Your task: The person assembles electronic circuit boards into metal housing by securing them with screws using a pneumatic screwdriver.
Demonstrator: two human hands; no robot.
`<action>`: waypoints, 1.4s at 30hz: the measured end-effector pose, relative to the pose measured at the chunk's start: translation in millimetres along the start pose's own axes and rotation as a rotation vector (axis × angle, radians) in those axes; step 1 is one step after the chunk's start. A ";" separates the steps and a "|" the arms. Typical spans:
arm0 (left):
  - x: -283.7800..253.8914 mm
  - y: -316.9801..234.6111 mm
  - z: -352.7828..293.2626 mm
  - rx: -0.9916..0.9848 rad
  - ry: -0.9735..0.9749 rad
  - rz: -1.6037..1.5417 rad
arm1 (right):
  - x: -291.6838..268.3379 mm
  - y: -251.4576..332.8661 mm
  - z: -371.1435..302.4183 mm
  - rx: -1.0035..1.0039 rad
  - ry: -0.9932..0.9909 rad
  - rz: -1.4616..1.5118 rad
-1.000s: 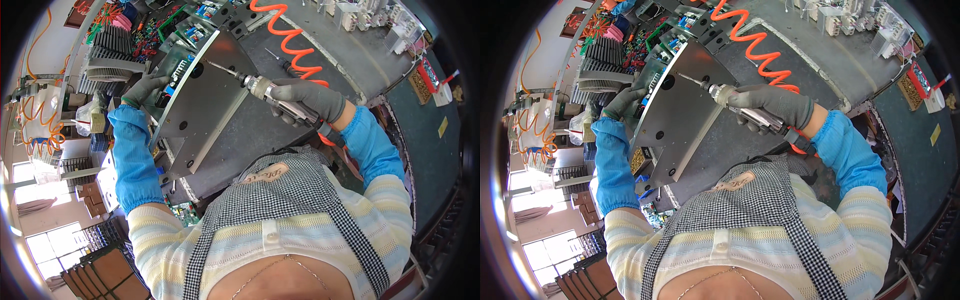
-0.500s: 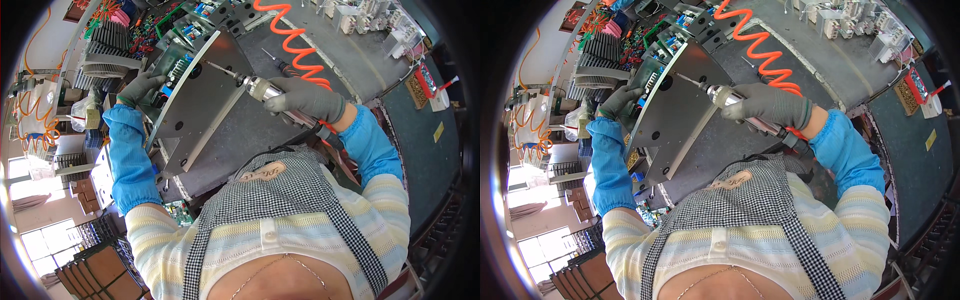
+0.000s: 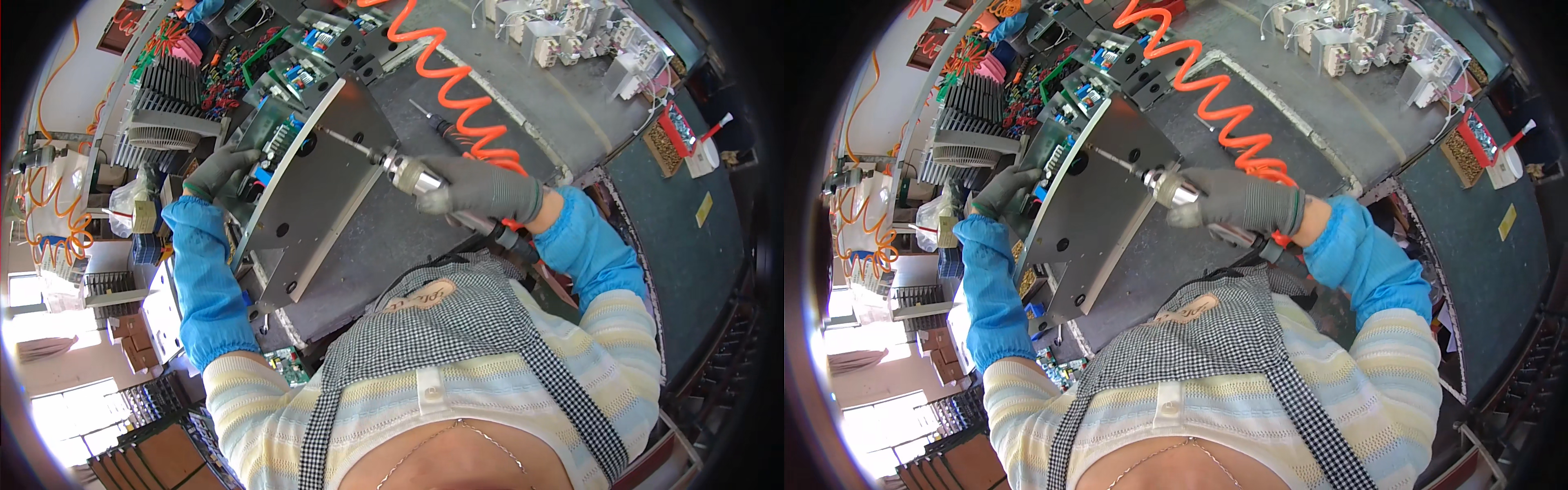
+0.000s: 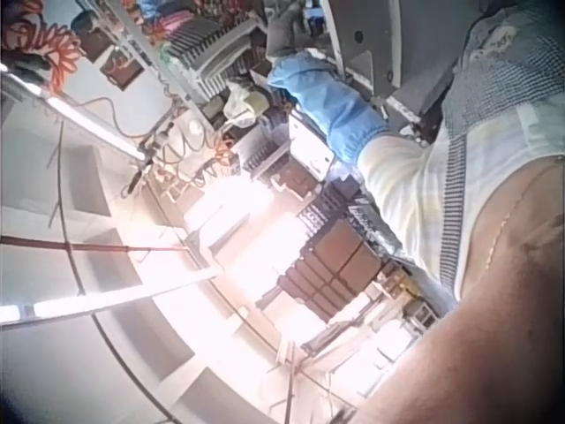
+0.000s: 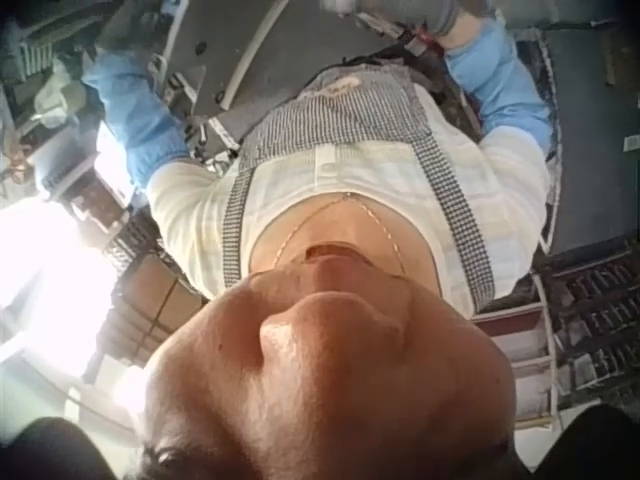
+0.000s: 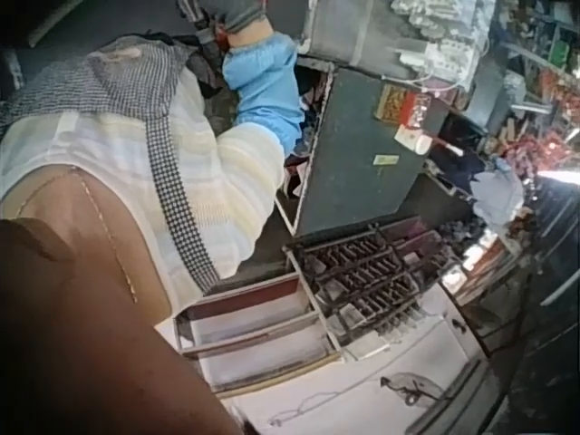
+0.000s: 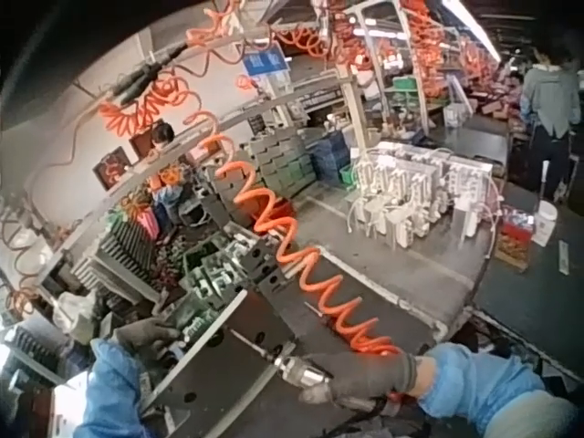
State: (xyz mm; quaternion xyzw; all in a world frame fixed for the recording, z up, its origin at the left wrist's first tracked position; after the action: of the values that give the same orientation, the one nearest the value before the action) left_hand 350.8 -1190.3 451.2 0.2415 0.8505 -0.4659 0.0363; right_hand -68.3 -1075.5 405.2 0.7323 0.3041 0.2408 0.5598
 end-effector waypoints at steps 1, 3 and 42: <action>4.4 -2.3 -2.4 0.013 0.012 -0.006 | 0.2 -0.8 -4.0 -0.041 -0.016 -0.018; 5.0 6.7 -12.2 -0.169 -0.012 -0.190 | -4.8 -6.7 -22.1 -0.052 0.003 -0.018; 215.8 -3.7 -11.1 0.191 -0.148 1.562 | -483.9 -90.9 -54.8 -0.505 -1.557 0.069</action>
State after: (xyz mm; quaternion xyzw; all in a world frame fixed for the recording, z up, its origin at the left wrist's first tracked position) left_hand 160.9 -1101.6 398.5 0.7392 0.3867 -0.3913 0.3884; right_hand -460.6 -1367.5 325.5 0.5507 -0.2577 -0.2583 0.7508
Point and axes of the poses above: each hand's wrist, its own z-axis towards the middle knuckle, its own x-axis out of the palm, y = z × x, the point moved 4 cm from there along z, towards the middle knuckle, and after that the axes turned 1 degree about -y, right-handed, at the moved point
